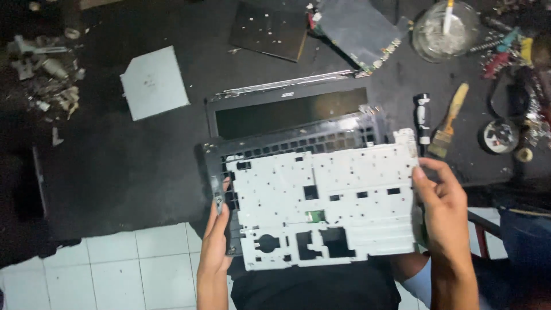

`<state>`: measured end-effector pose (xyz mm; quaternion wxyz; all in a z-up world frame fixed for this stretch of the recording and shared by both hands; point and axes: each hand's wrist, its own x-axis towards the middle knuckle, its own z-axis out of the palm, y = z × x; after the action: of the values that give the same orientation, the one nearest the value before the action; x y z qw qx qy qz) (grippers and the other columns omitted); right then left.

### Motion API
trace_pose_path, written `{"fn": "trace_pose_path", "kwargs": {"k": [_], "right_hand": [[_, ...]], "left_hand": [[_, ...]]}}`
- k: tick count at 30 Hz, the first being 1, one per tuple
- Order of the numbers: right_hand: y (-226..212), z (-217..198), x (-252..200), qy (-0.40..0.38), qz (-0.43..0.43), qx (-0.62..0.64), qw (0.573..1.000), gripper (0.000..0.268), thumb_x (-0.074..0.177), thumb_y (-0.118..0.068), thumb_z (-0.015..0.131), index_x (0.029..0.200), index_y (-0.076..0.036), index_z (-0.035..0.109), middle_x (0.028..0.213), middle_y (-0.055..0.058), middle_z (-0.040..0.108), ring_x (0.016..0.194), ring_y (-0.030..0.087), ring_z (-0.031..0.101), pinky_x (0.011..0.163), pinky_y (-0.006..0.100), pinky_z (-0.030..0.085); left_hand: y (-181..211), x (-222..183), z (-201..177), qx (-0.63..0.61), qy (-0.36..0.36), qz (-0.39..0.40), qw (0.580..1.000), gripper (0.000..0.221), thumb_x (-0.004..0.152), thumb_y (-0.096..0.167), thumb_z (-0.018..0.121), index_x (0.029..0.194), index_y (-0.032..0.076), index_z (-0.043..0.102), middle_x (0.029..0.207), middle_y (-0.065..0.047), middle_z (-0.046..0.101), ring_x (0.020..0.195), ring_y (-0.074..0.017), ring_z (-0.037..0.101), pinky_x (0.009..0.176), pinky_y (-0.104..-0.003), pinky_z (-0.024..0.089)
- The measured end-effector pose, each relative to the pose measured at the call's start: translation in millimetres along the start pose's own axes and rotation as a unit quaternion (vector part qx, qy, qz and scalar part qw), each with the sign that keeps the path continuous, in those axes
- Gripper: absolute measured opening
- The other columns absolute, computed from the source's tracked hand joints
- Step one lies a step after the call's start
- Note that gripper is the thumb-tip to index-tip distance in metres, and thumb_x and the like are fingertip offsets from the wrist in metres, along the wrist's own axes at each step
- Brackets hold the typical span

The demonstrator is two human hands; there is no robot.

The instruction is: Disassembling a laptop by removing screws with a screwdriver and prying apart the chassis components.

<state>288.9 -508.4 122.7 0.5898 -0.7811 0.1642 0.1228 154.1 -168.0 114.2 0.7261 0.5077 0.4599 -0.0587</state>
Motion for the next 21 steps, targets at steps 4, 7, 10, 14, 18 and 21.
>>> {"fn": "trace_pose_path", "kwargs": {"k": [4, 7, 10, 14, 18, 21], "right_hand": [[10.7, -7.4, 15.4, 0.007, -0.033, 0.013, 0.999, 0.026, 0.111, -0.024, 0.059, 0.132, -0.01, 0.062, 0.089, 0.003, 0.066, 0.078, 0.006, 0.058, 0.068, 0.021, 0.045], [-0.6, -14.5, 21.6, -0.025, -0.007, -0.007, 1.0, 0.028, 0.109, -0.017, 0.059, 0.135, -0.007, 0.061, 0.096, 0.006, 0.067, 0.082, 0.01, 0.059, 0.073, 0.024, 0.046], [7.4, -22.7, 28.9, -0.021, -0.027, -0.016, 0.999, 0.032, 0.109, -0.025, 0.061, 0.137, -0.009, 0.063, 0.096, 0.001, 0.063, 0.085, 0.006, 0.054, 0.076, 0.02, 0.043], [-13.7, -13.0, 42.5, -0.032, -0.003, -0.103, 0.994, 0.039, 0.105, -0.02, 0.057, 0.14, -0.001, 0.06, 0.127, 0.008, 0.065, 0.113, 0.015, 0.057, 0.096, 0.028, 0.043], [-23.2, -5.3, 49.6, -0.047, 0.038, -0.104, 0.993, 0.044, 0.103, -0.019, 0.056, 0.143, -0.002, 0.059, 0.129, 0.011, 0.064, 0.122, 0.016, 0.057, 0.105, 0.03, 0.043], [-19.6, -6.7, 52.5, -0.06, 0.053, -0.097, 0.992, 0.045, 0.102, -0.018, 0.057, 0.144, -0.002, 0.059, 0.132, 0.01, 0.062, 0.125, 0.013, 0.053, 0.107, 0.028, 0.042]], "left_hand": [[7.9, -4.6, 0.2, -0.002, -0.045, 0.019, 0.999, 0.059, 0.098, 0.039, 0.042, 0.155, 0.025, 0.045, 0.168, 0.004, 0.04, 0.158, -0.0156, 0.032, 0.125, -0.037, 0.024], [4.8, 0.4, 1.0, -0.075, -0.072, 0.005, 0.995, 0.058, 0.098, 0.032, 0.045, 0.155, 0.022, 0.043, 0.167, -0.002, 0.042, 0.151, -0.0242, 0.045, 0.12, -0.043, 0.038], [9.3, -8.0, 7.4, 0.033, -0.061, 0.04, 0.997, 0.059, 0.099, 0.037, 0.044, 0.157, 0.025, 0.041, 0.169, 0.005, 0.036, 0.159, -0.014, 0.025, 0.127, -0.039, 0.019], [-10.4, 0.8, -4.4, 0.026, -0.078, 0.068, 0.994, 0.059, 0.1, 0.037, 0.044, 0.157, 0.022, 0.04, 0.169, 0.002, 0.036, 0.16, -0.0171, 0.024, 0.127, -0.04, 0.018], [-17.4, 8.3, -5.3, 0.054, -0.082, 0.153, 0.983, 0.057, 0.103, 0.034, 0.043, 0.157, 0.019, 0.038, 0.167, -0.001, 0.038, 0.159, -0.0184, 0.026, 0.127, -0.042, 0.016], [-18.3, 5.3, -6.2, 0.043, -0.076, 0.164, 0.983, 0.057, 0.103, 0.033, 0.043, 0.158, 0.018, 0.037, 0.166, -0.002, 0.039, 0.158, -0.0183, 0.029, 0.126, -0.042, 0.021]]}}
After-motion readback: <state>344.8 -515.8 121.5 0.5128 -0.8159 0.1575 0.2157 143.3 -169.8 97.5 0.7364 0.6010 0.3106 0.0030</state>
